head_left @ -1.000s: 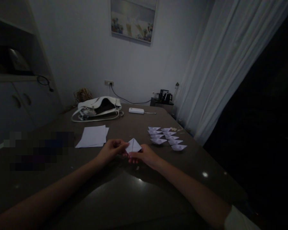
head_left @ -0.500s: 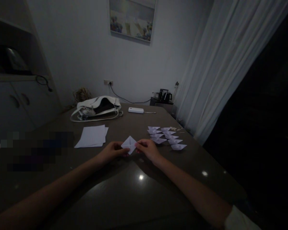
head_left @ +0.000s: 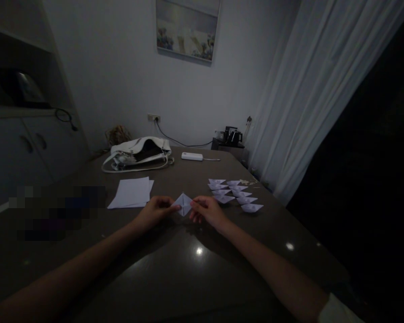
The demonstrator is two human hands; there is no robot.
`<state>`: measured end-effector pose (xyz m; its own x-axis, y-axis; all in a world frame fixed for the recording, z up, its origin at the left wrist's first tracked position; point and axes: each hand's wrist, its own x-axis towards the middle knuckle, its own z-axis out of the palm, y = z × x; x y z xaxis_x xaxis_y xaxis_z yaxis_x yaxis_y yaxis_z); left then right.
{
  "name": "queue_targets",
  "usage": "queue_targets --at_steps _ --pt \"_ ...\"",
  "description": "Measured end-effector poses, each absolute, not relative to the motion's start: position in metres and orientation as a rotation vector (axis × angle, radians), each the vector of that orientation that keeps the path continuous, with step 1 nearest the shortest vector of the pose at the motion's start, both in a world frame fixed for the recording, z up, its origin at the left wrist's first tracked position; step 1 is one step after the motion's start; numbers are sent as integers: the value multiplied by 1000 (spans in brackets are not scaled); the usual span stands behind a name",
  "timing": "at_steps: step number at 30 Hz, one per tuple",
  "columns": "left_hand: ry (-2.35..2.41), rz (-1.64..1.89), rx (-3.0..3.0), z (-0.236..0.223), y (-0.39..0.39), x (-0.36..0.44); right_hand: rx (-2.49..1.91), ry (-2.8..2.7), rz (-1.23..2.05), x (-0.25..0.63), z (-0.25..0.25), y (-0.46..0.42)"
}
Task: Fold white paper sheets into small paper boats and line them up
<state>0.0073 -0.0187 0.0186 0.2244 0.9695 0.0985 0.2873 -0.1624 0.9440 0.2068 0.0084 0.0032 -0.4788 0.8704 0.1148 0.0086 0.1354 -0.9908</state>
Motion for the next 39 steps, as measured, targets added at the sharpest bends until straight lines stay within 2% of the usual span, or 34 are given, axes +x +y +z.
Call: queue_targets --at_steps 5,8,14,21,29,39 --pt "1181 1063 1916 12 -16 7 -820 -1583 1620 203 5 1" --pt "1165 1077 1973 11 -15 7 -788 -1551 1568 202 3 3" --pt "1020 1026 1670 16 -18 10 -743 -1521 1490 203 3 8" --pt "1086 1110 1578 20 -21 11 -736 -1516 1423 203 3 8" --pt "1102 1106 1501 13 -16 7 -810 -1621 1205 203 1 12" --pt "1133 1128 1488 19 -21 12 -784 -1616 1156 204 0 12"
